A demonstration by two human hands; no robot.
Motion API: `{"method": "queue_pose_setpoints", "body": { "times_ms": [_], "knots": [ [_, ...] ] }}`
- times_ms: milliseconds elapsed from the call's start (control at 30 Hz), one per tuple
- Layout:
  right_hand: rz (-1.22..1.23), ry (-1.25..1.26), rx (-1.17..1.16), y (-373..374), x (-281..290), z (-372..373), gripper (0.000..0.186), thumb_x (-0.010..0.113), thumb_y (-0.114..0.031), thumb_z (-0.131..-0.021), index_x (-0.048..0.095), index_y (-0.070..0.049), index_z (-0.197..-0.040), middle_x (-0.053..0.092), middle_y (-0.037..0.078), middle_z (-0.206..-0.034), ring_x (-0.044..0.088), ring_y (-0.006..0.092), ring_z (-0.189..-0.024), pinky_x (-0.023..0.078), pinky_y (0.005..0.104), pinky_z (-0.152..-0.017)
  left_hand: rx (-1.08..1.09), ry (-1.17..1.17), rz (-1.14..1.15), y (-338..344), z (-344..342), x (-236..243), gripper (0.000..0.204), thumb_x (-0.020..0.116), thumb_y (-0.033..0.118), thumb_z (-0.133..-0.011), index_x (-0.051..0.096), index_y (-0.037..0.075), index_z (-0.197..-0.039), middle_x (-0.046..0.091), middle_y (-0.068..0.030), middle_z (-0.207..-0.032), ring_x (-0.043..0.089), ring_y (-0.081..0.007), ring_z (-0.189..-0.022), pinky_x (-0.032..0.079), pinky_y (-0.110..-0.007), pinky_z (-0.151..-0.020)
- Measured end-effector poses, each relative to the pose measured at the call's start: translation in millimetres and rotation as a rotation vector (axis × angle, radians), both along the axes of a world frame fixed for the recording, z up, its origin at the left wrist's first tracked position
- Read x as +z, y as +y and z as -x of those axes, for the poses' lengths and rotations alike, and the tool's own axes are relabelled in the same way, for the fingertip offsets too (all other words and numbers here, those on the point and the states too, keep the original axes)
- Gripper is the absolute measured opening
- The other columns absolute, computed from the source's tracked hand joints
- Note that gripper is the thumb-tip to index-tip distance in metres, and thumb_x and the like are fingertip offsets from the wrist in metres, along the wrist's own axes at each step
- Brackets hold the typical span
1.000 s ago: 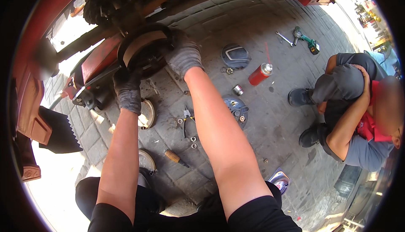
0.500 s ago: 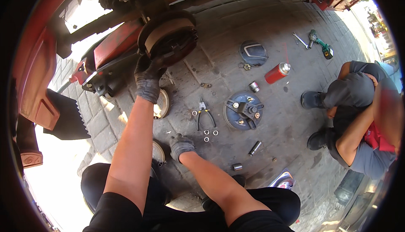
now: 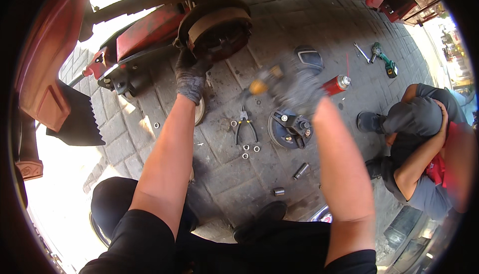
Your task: The person unpacks a brake shoe, then installs it into the brake assembly of a red three-wheeled vehicle. They use a screwdriver and an impact wrench to secure the components.
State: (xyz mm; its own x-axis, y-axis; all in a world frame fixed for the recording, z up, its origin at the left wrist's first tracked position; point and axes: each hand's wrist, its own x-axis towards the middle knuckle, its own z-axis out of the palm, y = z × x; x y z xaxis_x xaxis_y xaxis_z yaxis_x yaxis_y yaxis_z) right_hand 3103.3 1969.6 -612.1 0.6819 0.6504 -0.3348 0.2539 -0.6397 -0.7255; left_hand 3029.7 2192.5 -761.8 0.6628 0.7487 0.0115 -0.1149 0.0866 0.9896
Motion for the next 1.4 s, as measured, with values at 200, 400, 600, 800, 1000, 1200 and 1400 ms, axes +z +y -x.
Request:
{"method": "queue_pose_setpoints", "body": {
  "times_ms": [200, 400, 600, 800, 1000, 1200, 1400],
  "knots": [
    [-0.585, -0.225, -0.096, -25.2, 58.4, 2.9, 0.026, 0.066, -0.017, -0.09, 0.05, 0.0, -0.101, 0.062, 0.011, -0.079, 0.063, 0.0133, -0.064, 0.053, 0.0267, -0.054, 0.007, -0.071, 0.049, -2.9, -2.1, 1.7, 0.036, 0.062, 0.005, -0.085, 0.053, 0.002, -0.121, 0.064, -0.0096, -0.119, 0.06, -0.0192, -0.107, 0.045, -0.029, -0.092],
    [-0.722, -0.259, -0.084, -30.9, 49.1, 15.5, 0.026, 0.067, -0.015, -0.089, 0.048, -0.001, -0.102, 0.061, 0.011, -0.089, 0.063, 0.0125, -0.069, 0.054, 0.0266, -0.058, 0.01, -0.065, 0.076, -3.2, -1.6, 0.9, 0.036, 0.061, 0.004, -0.085, 0.054, 0.002, -0.12, 0.065, -0.0098, -0.117, 0.06, -0.0193, -0.106, 0.045, -0.029, -0.092],
    [-0.706, -0.476, 0.04, -32.9, 35.9, 14.1, 0.03, 0.071, -0.01, -0.084, 0.048, -0.002, -0.102, 0.059, 0.013, -0.096, 0.061, 0.0177, -0.078, 0.051, 0.0302, -0.069, 0.051, -0.04, 0.077, -5.7, -1.6, 1.2, 0.037, 0.062, 0.003, -0.084, 0.054, 0.003, -0.12, 0.067, -0.0095, -0.11, 0.063, -0.0186, -0.097, 0.048, -0.029, -0.084],
    [-0.717, -0.681, 0.185, -38.7, 23.6, 15.8, 0.031, 0.071, -0.008, -0.081, 0.048, -0.002, -0.101, 0.058, 0.014, -0.095, 0.06, 0.0237, -0.082, 0.049, 0.0339, -0.073, 0.061, -0.01, 0.093, -11.3, 3.1, 10.2, 0.034, 0.062, 0.004, -0.085, 0.055, 0.004, -0.119, 0.067, -0.0077, -0.1, 0.063, -0.0169, -0.081, 0.05, -0.03, -0.071],
    [-0.638, -0.788, 0.243, -42.7, 18.9, 19.1, 0.03, 0.07, -0.009, -0.081, 0.048, -0.003, -0.101, 0.057, 0.015, -0.097, 0.06, 0.0283, -0.084, 0.05, 0.0367, -0.074, 0.067, -0.006, 0.16, -12.4, 2.6, 14.9, 0.034, 0.064, 0.002, -0.084, 0.056, 0.007, -0.117, 0.066, -0.0064, -0.097, 0.062, -0.0172, -0.079, 0.052, -0.03, -0.066],
    [-0.561, -0.868, 0.306, -41.3, 18.8, 27.8, 0.036, 0.071, -0.004, -0.074, 0.055, -0.004, -0.105, 0.059, 0.016, -0.103, 0.062, 0.0325, -0.088, 0.052, 0.0396, -0.077, 0.099, -0.001, 0.197, -13.9, 1.9, 12.5, 0.035, 0.064, 0.0, -0.082, 0.056, 0.005, -0.115, 0.066, -0.0073, -0.098, 0.062, -0.0172, -0.079, 0.051, -0.03, -0.066],
    [-0.452, -0.819, 0.327, -38.9, 17.2, 40.9, 0.035, 0.07, -0.006, -0.074, 0.061, -0.008, -0.108, 0.061, 0.016, -0.109, 0.065, 0.0338, -0.092, 0.054, 0.0393, -0.075, 0.101, 0.015, 0.206, -13.6, -1.2, 10.6, 0.034, 0.063, -0.002, -0.082, 0.056, 0.004, -0.115, 0.066, -0.0087, -0.1, 0.063, -0.0189, -0.082, 0.052, -0.031, -0.065]
  ]
}}
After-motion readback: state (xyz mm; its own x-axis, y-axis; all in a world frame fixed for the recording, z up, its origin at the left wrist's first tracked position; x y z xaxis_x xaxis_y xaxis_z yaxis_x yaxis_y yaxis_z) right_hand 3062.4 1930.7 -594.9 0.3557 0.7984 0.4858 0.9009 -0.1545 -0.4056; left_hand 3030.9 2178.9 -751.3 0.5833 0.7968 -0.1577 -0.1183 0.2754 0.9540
